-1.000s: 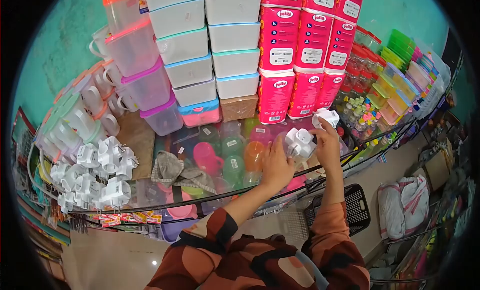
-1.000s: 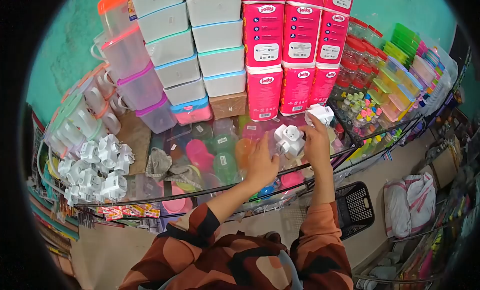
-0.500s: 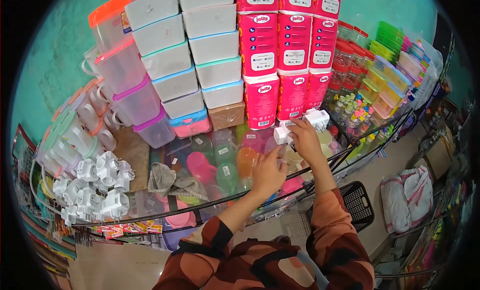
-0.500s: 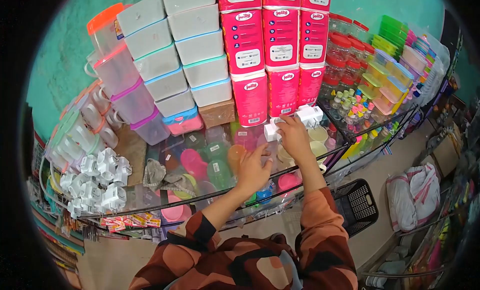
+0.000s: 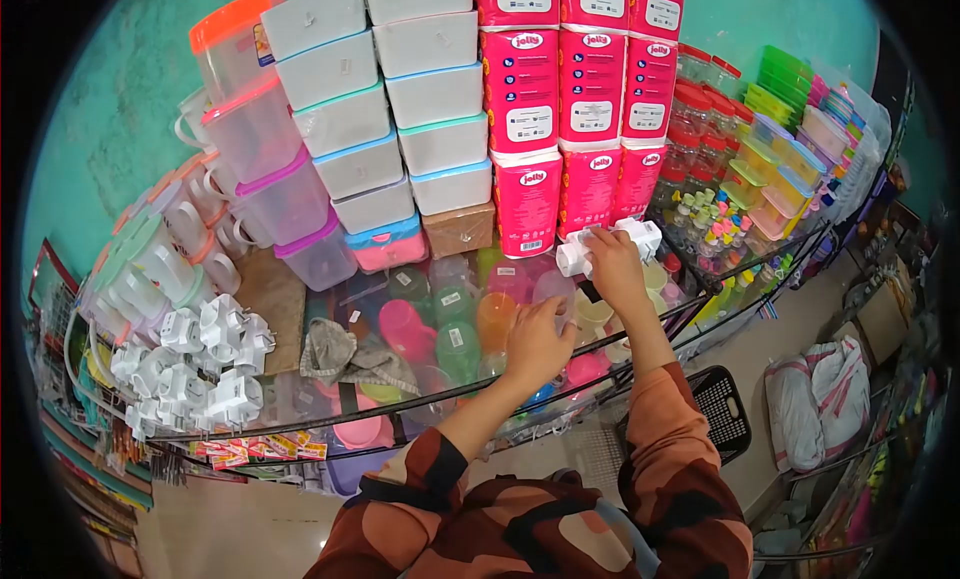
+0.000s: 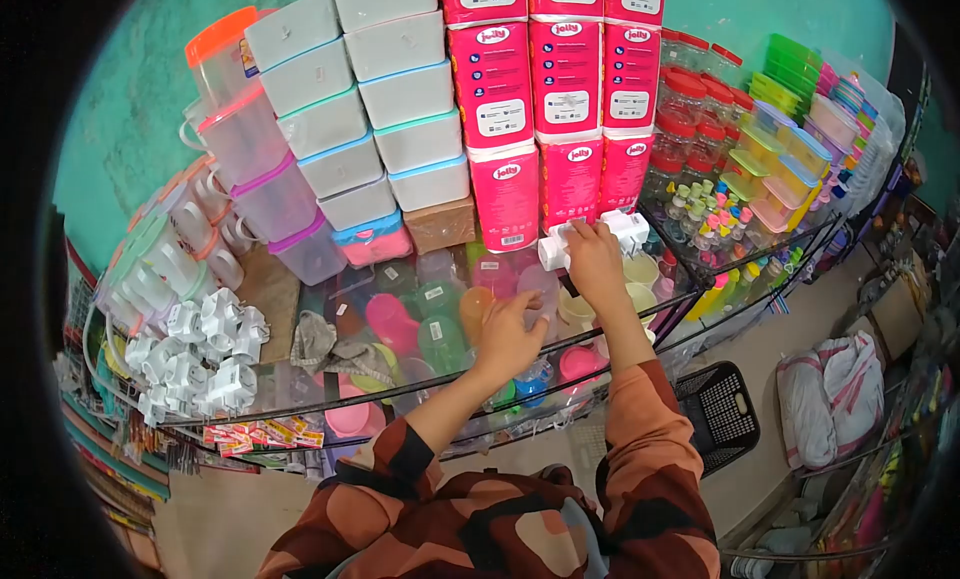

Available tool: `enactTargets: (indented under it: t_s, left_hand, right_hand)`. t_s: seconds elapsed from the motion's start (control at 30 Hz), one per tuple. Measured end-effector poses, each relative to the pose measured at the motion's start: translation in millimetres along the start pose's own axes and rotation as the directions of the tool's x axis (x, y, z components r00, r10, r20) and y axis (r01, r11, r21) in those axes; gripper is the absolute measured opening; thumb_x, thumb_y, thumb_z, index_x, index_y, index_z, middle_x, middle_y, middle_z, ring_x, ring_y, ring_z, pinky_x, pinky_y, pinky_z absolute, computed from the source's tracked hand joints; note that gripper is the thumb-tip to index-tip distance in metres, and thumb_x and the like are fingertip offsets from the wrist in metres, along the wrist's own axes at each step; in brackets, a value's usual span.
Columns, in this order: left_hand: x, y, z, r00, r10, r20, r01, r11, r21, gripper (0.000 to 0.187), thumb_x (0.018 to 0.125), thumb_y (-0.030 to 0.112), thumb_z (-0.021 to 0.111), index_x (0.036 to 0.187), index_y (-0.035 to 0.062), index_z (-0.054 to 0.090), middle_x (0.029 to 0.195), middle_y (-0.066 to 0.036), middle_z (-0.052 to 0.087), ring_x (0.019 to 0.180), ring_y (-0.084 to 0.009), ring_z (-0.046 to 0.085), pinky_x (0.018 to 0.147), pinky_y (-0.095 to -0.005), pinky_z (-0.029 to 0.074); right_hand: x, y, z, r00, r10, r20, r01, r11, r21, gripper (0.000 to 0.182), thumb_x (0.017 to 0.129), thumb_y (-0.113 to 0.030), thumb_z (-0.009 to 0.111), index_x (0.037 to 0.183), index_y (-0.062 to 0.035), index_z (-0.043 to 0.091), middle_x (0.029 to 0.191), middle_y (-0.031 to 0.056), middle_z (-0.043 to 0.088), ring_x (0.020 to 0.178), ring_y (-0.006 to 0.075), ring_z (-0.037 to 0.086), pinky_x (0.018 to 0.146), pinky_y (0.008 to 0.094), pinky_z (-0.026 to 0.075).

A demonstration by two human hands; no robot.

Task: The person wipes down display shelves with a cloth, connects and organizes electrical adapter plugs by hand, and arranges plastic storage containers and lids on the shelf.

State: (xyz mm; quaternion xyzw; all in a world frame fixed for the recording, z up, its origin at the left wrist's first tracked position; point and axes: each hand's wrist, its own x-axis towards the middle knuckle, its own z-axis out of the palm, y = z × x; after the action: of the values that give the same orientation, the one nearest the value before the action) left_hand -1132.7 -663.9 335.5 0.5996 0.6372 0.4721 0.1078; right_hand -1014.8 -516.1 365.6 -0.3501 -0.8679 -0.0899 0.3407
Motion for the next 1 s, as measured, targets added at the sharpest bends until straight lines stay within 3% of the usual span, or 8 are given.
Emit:
enactTargets:
  t_s: [0.17,0.23,0.33,0.47,0.63,0.77,0.93,1.0]
  left_hand:
    - [-7,8,-8,0.98,0.151,-0.13,-0.161,0.985,-0.066,0.033,0.077,0.013,0.061,0.109,0.0056,0.061,0.103,-0.012,0.064,0.102,-0.0311,0.056,0.1,-0.0466,0.036]
    - [-17,13,-19,0.916,0.363,-0.17,-0.376,0.925,-0.049,0.031,0.078,0.011,0.06,0.109,0.007,0.062,0.105,-0.012,0.063,0.108,-0.031,0.054,0.102,-0.0506,0.034]
    - [-53,14,-54,0.897,0.426,-0.116,-0.437,0.894,-0.098,0.031,0.079,0.01,0.061,0.11,0.0085,0.063,0.106,-0.011,0.062,0.113,-0.0303,0.052,0.104,-0.0525,0.031]
    - [-92,13,-141,0.882,0.435,-0.182,-0.432,0.9,0.061,0.032,0.077,0.007,0.063,0.109,0.0094,0.063,0.108,-0.007,0.062,0.116,-0.0298,0.052,0.103,-0.0502,0.031]
    - [-130,-19,-252,0.727,0.362,-0.583,-0.119,0.904,0.411,0.036,0.077,0.005,0.063,0.113,0.0069,0.062,0.111,-0.01,0.063,0.116,-0.0328,0.052,0.1,-0.0458,0.035]
    - [-155,-46,-316,0.609,0.233,-0.758,0.288,0.825,0.486,0.038,0.076,0.006,0.064,0.114,0.0009,0.058,0.113,-0.015,0.06,0.111,-0.0357,0.052,0.098,-0.0433,0.037]
    - [-175,-60,-340,0.632,0.112,-0.767,0.516,0.677,0.525,0.056,0.074,0.013,0.068,0.124,-0.0004,0.048,0.12,-0.019,0.052,0.112,-0.0381,0.046,0.097,-0.0455,0.035]
    - [-181,-67,-337,0.654,0.064,-0.754,0.53,0.672,0.517,0.059,0.074,0.016,0.069,0.125,-0.0006,0.047,0.122,-0.021,0.05,0.113,-0.0391,0.045,0.097,-0.0467,0.035]
  right_hand:
    - [-17,-14,-27,0.957,0.198,-0.212,-0.16,0.97,0.182,0.033,0.08,-0.003,0.059,0.112,-0.0047,0.062,0.117,0.0158,0.06,0.108,0.0358,0.053,0.093,0.0422,0.042]
    - [-28,-17,-26,0.934,0.253,-0.253,-0.196,0.953,0.231,0.029,0.083,-0.005,0.058,0.112,-0.0036,0.062,0.116,0.0169,0.06,0.107,0.035,0.055,0.093,0.0412,0.042]
    - [-30,-45,-18,0.936,0.233,-0.263,-0.131,0.925,0.356,0.025,0.086,-0.007,0.058,0.11,-0.0022,0.062,0.113,0.0169,0.061,0.106,0.0329,0.057,0.093,0.0394,0.042]
    - [-9,-137,-26,0.983,0.123,-0.138,-0.03,0.843,0.538,0.025,0.086,-0.009,0.06,0.11,-0.0017,0.063,0.112,0.0161,0.062,0.107,0.0303,0.057,0.095,0.0389,0.042]
    - [12,-271,-35,0.964,-0.246,-0.095,0.246,0.708,0.662,0.031,0.082,-0.013,0.065,0.112,-0.0037,0.063,0.117,0.0142,0.06,0.109,0.0315,0.055,0.096,0.0395,0.041]
    - [46,-368,-16,0.899,-0.437,-0.01,0.274,0.546,0.792,0.045,0.077,-0.018,0.07,0.118,-0.0049,0.059,0.123,0.0155,0.055,0.113,0.0353,0.051,0.097,0.0417,0.04]
    - [99,-458,16,0.848,-0.529,-0.028,0.39,0.586,0.71,0.076,0.067,-0.027,0.077,0.133,-0.0079,0.046,0.131,0.019,0.046,0.118,0.0389,0.046,0.1,0.0441,0.038]
    - [111,-474,36,0.76,-0.637,0.126,0.372,0.586,0.72,0.078,0.063,-0.026,0.077,0.132,-0.0086,0.047,0.13,0.0175,0.046,0.118,0.038,0.047,0.1,0.0431,0.039]
